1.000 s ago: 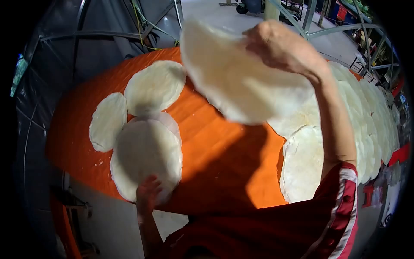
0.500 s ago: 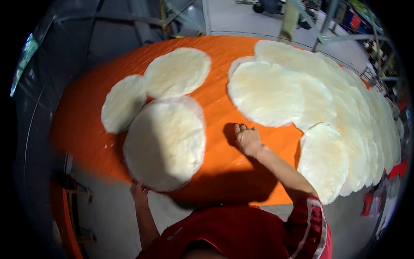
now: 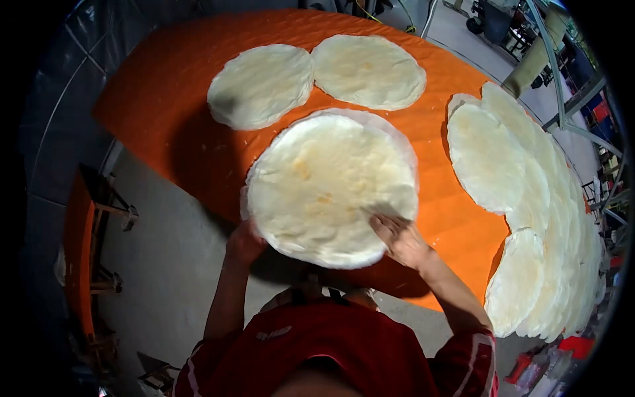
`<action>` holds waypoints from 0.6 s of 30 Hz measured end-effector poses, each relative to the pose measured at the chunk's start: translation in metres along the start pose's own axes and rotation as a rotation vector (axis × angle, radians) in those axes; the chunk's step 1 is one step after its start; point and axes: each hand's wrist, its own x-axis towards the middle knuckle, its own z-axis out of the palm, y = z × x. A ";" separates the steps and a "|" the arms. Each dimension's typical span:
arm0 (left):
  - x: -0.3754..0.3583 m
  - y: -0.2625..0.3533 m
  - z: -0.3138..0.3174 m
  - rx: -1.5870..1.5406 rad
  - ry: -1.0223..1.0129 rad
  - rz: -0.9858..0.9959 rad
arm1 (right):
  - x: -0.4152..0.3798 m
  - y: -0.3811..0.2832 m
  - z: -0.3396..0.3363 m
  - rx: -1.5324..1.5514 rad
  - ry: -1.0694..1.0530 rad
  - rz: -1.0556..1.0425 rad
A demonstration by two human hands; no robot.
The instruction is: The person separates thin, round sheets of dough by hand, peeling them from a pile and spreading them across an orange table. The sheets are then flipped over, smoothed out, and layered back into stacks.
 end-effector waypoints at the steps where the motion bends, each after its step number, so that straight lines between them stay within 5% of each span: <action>1: 0.007 -0.003 0.010 0.102 0.052 0.029 | -0.025 0.000 0.001 -0.012 -0.178 0.035; 3: 0.013 -0.014 0.031 0.241 0.068 0.055 | -0.052 -0.013 0.004 -0.057 -0.500 0.153; 4: 0.012 -0.017 0.045 0.286 0.034 0.052 | -0.043 -0.031 -0.007 -0.107 -0.856 0.413; 7: 0.015 -0.013 0.076 0.353 -0.059 0.061 | -0.004 -0.045 -0.032 0.695 -0.369 0.325; 9: 0.019 -0.011 0.087 0.354 -0.101 0.073 | 0.049 -0.061 -0.037 0.861 -0.199 0.399; 14: 0.022 -0.008 0.106 0.413 -0.058 0.037 | 0.104 -0.083 0.000 0.740 0.101 0.462; 18: 0.027 -0.014 0.093 0.425 0.131 0.104 | 0.095 -0.069 0.019 0.783 -0.045 0.695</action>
